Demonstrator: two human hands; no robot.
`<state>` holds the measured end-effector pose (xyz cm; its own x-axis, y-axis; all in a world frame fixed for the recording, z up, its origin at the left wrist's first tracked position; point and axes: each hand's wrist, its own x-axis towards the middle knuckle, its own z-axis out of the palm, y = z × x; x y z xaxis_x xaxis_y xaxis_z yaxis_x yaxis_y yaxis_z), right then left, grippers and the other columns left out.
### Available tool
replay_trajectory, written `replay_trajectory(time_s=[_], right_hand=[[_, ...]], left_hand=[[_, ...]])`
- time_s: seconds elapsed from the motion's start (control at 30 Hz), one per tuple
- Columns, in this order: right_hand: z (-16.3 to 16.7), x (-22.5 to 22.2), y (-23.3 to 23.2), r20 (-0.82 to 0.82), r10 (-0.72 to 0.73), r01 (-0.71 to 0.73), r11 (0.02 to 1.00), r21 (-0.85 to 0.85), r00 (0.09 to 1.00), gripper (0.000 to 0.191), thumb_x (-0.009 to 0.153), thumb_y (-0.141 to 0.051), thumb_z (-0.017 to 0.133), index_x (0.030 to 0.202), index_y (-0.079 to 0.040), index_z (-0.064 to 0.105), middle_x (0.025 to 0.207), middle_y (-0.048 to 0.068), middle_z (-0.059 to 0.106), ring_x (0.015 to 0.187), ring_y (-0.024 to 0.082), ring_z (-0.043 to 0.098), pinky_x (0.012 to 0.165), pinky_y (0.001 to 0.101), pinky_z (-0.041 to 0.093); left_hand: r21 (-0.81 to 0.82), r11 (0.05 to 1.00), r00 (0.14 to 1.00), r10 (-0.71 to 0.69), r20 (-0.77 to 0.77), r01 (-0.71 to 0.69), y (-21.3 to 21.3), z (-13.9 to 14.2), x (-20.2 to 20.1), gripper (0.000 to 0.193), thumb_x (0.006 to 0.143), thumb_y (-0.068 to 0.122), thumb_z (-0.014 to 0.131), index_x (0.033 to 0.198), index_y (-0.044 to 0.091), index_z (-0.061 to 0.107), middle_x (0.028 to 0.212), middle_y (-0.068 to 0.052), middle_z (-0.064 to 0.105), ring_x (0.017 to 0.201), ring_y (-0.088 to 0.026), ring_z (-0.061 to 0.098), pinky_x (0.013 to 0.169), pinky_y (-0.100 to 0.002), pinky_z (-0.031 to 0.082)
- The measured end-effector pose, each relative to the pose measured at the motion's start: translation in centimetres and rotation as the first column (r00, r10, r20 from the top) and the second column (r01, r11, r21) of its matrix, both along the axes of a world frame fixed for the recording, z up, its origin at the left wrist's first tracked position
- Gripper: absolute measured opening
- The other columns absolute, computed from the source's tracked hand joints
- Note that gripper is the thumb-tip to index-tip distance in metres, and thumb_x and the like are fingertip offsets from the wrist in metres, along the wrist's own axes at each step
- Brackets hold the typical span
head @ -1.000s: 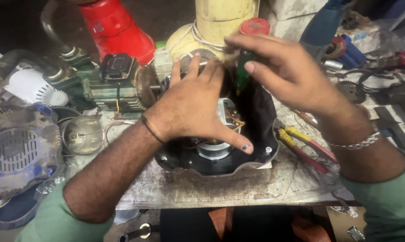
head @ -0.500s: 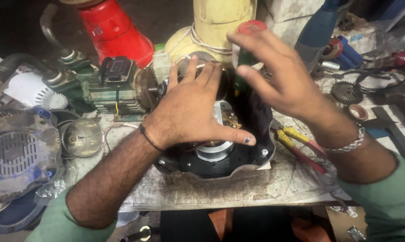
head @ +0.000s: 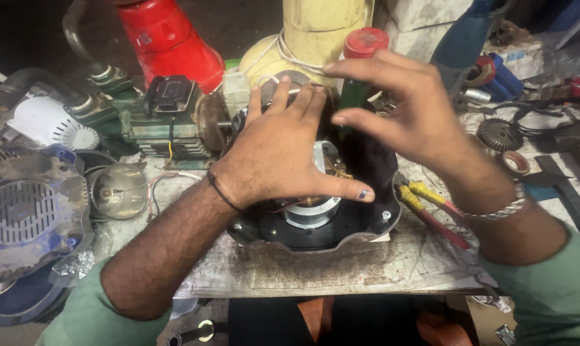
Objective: The person fits a motor assembly onto the red base of a blender, seats a rubber gasket, and attaches the red outer housing. They then work on the black housing, routing its wires and using pliers and a screwdriver to secure the motor and wiring inside.
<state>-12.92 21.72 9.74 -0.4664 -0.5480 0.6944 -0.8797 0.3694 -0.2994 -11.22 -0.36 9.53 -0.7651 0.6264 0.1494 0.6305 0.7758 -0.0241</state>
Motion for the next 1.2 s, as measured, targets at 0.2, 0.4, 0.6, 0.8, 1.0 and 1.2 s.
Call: replay_trajectory(time_s=[0.2, 0.4, 0.6, 0.8, 1.0, 1.2], right_hand=[[-0.19, 0.07, -0.31, 0.402, 0.327, -0.226, 0.933, -0.279, 0.855, 0.047, 0.107, -0.017, 0.066, 0.151, -0.011, 0.049, 0.141, 0.007, 0.062, 0.135, 0.016, 0.060, 0.118, 0.0312, 0.048], [-0.11, 0.15, -0.46, -0.122, -0.099, 0.098, 0.995, -0.016, 0.988, 0.055, 0.090, -0.006, 0.080, 0.140, 0.000, 0.057, 0.134, 0.022, 0.061, 0.126, 0.028, 0.061, 0.105, 0.0387, 0.053], [-0.03, 0.20, 0.09, 0.246, 0.114, -0.094, 0.991, -0.092, 0.963, 0.053, 0.102, -0.002, 0.068, 0.152, -0.007, 0.055, 0.136, 0.011, 0.069, 0.127, 0.020, 0.069, 0.114, 0.0350, 0.057], [-0.44, 0.18, -0.21, -0.006, 0.079, -0.079, 0.992, -0.103, 0.997, 0.055, 0.097, -0.001, 0.068, 0.149, 0.002, 0.047, 0.134, 0.018, 0.061, 0.124, 0.025, 0.061, 0.111, 0.0374, 0.050], [-0.42, 0.46, -0.30, 0.105, 0.018, -0.009, 0.996, -0.084, 0.994, 0.058, 0.094, -0.011, 0.081, 0.146, -0.006, 0.056, 0.135, 0.014, 0.066, 0.122, 0.021, 0.068, 0.110, 0.0349, 0.058], [-0.60, 0.77, -0.11, 0.274, 0.272, -0.195, 0.940, -0.279, 0.922, 0.048, 0.103, -0.012, 0.062, 0.148, -0.003, 0.049, 0.138, 0.009, 0.061, 0.133, 0.020, 0.059, 0.117, 0.0319, 0.048]], left_hand=[[0.030, 0.999, 1.000, -0.011, -0.025, 0.012, -0.18, -0.21, -0.22, 0.144, 0.066, 0.103, 0.046, 0.150, -0.012, 0.028, 0.150, -0.039, 0.035, 0.143, -0.060, 0.019, 0.110, -0.076, 0.009], [0.003, 1.000, 1.000, 0.004, -0.014, -0.004, -0.21, -0.29, -0.28, 0.142, 0.069, 0.104, 0.041, 0.149, -0.012, 0.029, 0.153, -0.037, 0.033, 0.146, -0.057, 0.019, 0.113, -0.075, 0.008], [0.034, 0.999, 1.000, 0.023, 0.015, -0.024, -0.10, -0.60, -0.57, 0.132, 0.078, 0.098, 0.034, 0.151, -0.012, 0.028, 0.153, -0.038, 0.031, 0.146, -0.056, 0.016, 0.112, -0.075, 0.006], [0.049, 0.998, 0.999, 0.032, 0.010, -0.032, -0.20, -0.76, -0.58, 0.124, 0.084, 0.093, 0.030, 0.151, -0.011, 0.031, 0.155, -0.037, 0.030, 0.148, -0.054, 0.016, 0.114, -0.074, 0.006], [0.035, 0.999, 0.999, 0.040, 0.011, -0.040, -0.01, -0.48, -0.20, 0.123, 0.082, 0.094, 0.033, 0.151, -0.009, 0.032, 0.155, -0.036, 0.031, 0.148, -0.054, 0.017, 0.115, -0.073, 0.006], [0.078, 0.997, 1.000, 0.012, -0.006, -0.012, -0.12, -0.18, 0.10, 0.126, 0.082, 0.093, 0.036, 0.151, -0.011, 0.029, 0.153, -0.037, 0.032, 0.145, -0.056, 0.017, 0.113, -0.073, 0.007]])
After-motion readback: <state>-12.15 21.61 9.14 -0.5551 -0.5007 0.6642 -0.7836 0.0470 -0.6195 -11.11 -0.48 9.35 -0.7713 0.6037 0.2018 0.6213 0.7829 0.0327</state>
